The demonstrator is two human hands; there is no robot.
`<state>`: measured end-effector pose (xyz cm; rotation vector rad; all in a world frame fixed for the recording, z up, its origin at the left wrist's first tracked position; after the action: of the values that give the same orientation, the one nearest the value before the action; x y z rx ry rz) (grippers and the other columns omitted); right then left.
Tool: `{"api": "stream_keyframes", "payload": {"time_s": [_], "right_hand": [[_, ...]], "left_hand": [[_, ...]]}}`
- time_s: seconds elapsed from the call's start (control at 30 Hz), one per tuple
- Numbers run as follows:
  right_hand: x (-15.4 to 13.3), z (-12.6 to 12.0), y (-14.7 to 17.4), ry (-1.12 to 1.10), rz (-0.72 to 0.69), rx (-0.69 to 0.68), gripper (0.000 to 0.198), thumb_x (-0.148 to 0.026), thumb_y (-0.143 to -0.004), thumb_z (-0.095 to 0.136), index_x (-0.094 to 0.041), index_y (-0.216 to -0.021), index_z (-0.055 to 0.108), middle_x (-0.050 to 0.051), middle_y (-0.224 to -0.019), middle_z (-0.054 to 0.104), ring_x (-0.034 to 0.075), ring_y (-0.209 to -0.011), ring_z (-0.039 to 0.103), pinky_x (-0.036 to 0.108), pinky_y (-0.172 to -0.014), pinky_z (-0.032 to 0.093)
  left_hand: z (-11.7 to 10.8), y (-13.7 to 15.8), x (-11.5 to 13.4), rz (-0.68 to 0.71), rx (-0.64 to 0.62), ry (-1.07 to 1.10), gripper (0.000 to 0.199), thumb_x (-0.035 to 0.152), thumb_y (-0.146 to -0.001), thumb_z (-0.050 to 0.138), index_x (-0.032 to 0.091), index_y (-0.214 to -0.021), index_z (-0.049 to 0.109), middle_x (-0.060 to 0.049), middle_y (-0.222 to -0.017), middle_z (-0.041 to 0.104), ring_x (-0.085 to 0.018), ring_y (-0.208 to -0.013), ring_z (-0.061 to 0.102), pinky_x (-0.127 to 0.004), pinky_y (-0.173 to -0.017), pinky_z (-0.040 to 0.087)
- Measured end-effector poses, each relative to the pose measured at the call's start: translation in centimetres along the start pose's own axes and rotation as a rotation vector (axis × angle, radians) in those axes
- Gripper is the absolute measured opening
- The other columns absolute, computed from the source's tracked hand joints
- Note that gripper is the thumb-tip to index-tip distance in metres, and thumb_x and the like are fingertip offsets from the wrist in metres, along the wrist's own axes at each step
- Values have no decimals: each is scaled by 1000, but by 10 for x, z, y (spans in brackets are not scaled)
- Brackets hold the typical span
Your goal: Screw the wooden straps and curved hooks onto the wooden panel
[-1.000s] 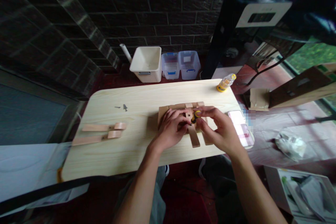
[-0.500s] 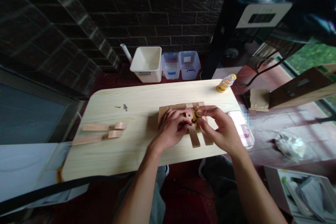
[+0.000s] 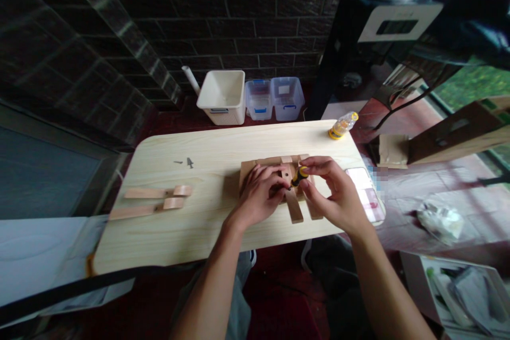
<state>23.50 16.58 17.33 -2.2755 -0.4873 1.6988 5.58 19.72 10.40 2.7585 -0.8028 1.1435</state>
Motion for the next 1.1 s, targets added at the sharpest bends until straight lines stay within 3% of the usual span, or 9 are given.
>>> {"api": "stream_keyframes", "payload": {"time_s": [0.4,0.6,0.77,0.93,1.1], "right_hand": [[1,4,1,-21,25,-26,12,-25,-103,69,-30,-114,67,8,-120,75,24,-122,72,46,-106,61],[-1,3,1,-45,20,-42,14,-24,-105,66,-30,-118,68,10,-138,72,26,-136,67,50,-118,54],[1,3,1,-62,22,-13,11,-25,-104,69,-30,-114,69,8,-123,76,25,-124,72,46,-107,60],[-1,3,1,-71,24,-21,12,-26,-104,69,-29,-115,70,10,-138,72,27,-138,66,51,-118,53],[0,4,2,-84,37,-32,10,-26,-104,70,-30,-113,68,8,-122,76,24,-121,72,44,-106,60]], "left_hand": [[0,0,-1,2,6,-13,14,21,-99,69,32,-106,75,2,-151,66,-24,-143,57,-54,-133,30],[-2,1,1,29,20,-2,14,19,-98,70,31,-104,74,2,-150,66,-24,-142,58,-54,-131,32],[-1,1,0,26,15,-6,14,19,-98,70,31,-104,74,1,-150,66,-24,-142,58,-55,-132,29],[-2,0,2,13,10,-3,13,19,-98,70,30,-103,74,2,-151,66,-24,-143,57,-55,-133,28],[-2,0,2,1,-1,-6,12,19,-97,71,29,-102,75,0,-150,67,-25,-142,58,-57,-132,29]]}}
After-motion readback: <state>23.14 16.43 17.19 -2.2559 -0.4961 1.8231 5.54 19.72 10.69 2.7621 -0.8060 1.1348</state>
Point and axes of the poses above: each hand's wrist, its own y-axis away from the middle knuckle, its own z-axis out of the palm, x = y × z, the point moved 7 cm from there along -y, towards the middle knuckle
